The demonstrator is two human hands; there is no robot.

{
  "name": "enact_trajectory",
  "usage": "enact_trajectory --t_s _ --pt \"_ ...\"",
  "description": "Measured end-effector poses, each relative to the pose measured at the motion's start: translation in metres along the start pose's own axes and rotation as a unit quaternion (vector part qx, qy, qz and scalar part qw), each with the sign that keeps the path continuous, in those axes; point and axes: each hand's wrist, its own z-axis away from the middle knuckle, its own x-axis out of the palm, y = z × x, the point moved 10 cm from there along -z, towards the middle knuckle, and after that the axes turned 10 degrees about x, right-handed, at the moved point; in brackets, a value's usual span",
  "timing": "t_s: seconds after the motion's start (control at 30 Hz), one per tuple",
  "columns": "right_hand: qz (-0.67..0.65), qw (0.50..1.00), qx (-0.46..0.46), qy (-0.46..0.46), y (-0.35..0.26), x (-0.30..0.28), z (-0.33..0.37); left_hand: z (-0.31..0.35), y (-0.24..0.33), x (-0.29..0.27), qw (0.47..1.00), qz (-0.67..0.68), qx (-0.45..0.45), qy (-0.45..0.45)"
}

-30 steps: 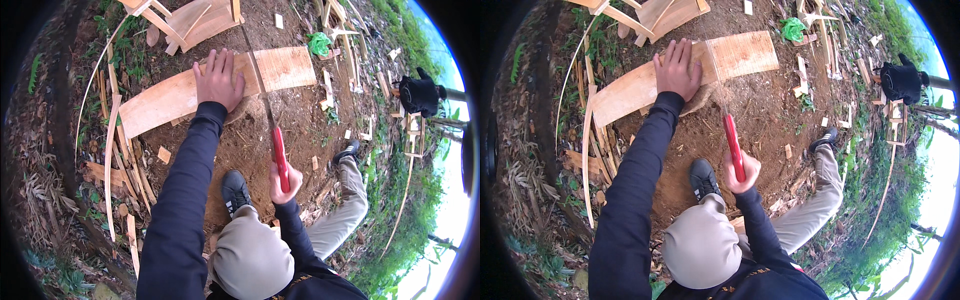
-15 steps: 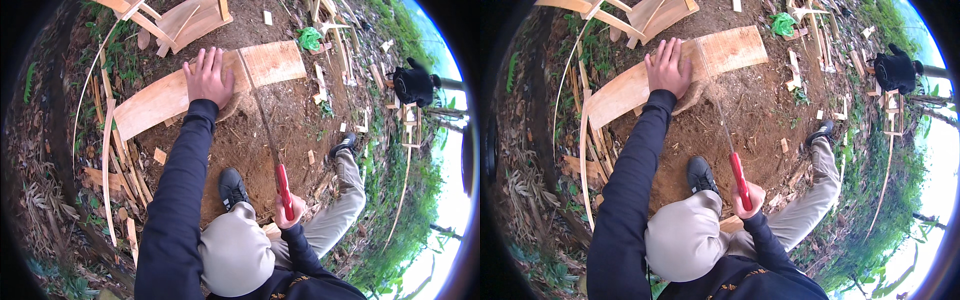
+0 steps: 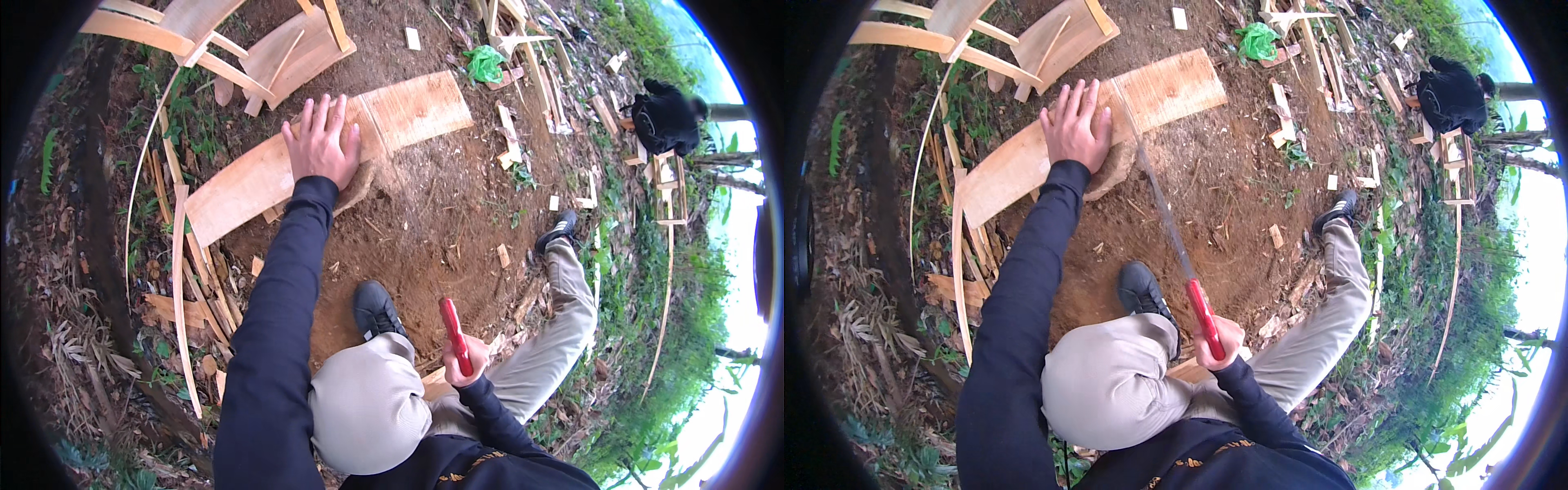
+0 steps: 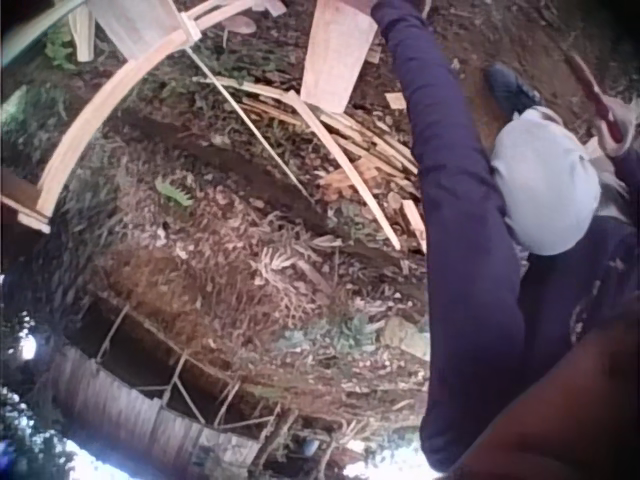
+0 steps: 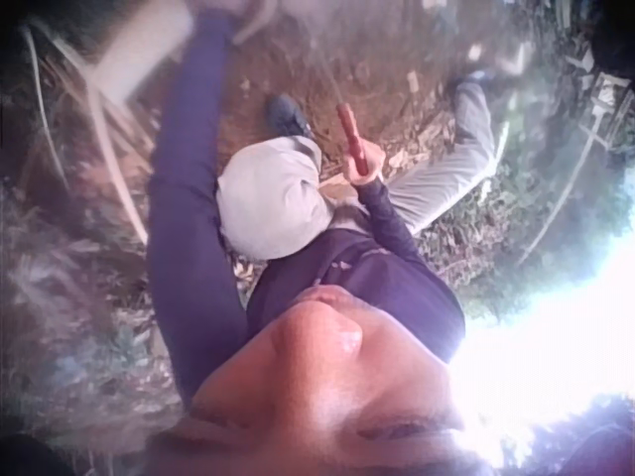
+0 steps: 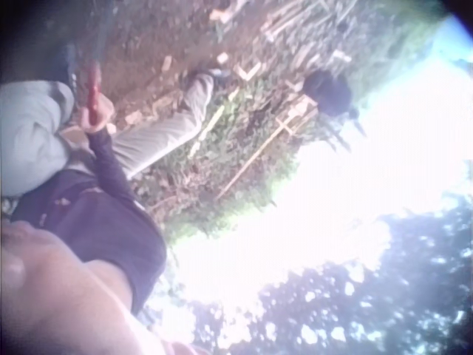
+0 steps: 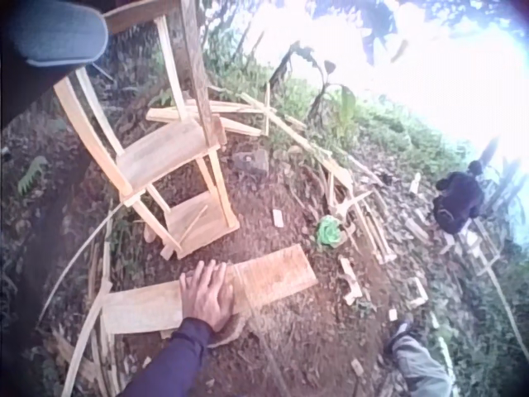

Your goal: The person sits on the ground and uses a red-handled knife to carve and shape a rectangular piece of wood. They repeatedly scrape the surface and edges of the wood, occasionally lifting and turning the piece to work on different sides. The person continues this carving process throughout the clip.

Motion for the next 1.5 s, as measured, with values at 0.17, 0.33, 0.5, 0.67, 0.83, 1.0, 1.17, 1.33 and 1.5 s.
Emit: enact_trajectory --t_s 0.17,0.33,0.5,0.67,0.83,1.0,1.17,1.33,1.5 --pt "-0.014 0.999 -0.03 0.028 0.007 -0.002 0.003 -0.002 0.006 -0.002 1.0 0.011 0.002 -0.004" --pt "-0.031 0.999 -0.036 0.013 0.013 0.014 -0.021 -0.002 0.005 -0.005 1.0 0.004 0.007 -0.006" --pt "-0.043 0.998 -0.037 0.017 0.016 0.008 -0.014 -0.001 0.008 -0.005 1.0 0.002 0.005 -0.004" --pt "-0.034 0.999 -0.023 0.025 0.018 0.015 -0.023 0.002 0.007 -0.004 1.0 0.003 0.01 -0.003" --pt "-0.029 0.998 -0.039 0.04 0.018 0.012 -0.014 -0.001 0.008 -0.005 1.0 0.009 0.003 -0.005" --pt "-0.027 0.999 -0.033 0.033 0.019 0.015 -0.019 -0.001 0.006 -0.004 1.0 0.014 0.002 -0.018" --pt "-0.025 0.997 -0.047 0.056 0.018 0.013 -0.021 -0.001 0.009 -0.01 1.0 0.026 -0.001 0.001" --pt "-0.02 0.999 0.008 0.031 0.029 0.012 -0.018 0.0 0.006 -0.01 1.0 0.025 -0.001 -0.004" --pt "-0.032 0.999 -0.003 0.039 0.021 0.014 -0.021 -0.002 0.01 -0.011 1.0 0.017 0.006 0.0"
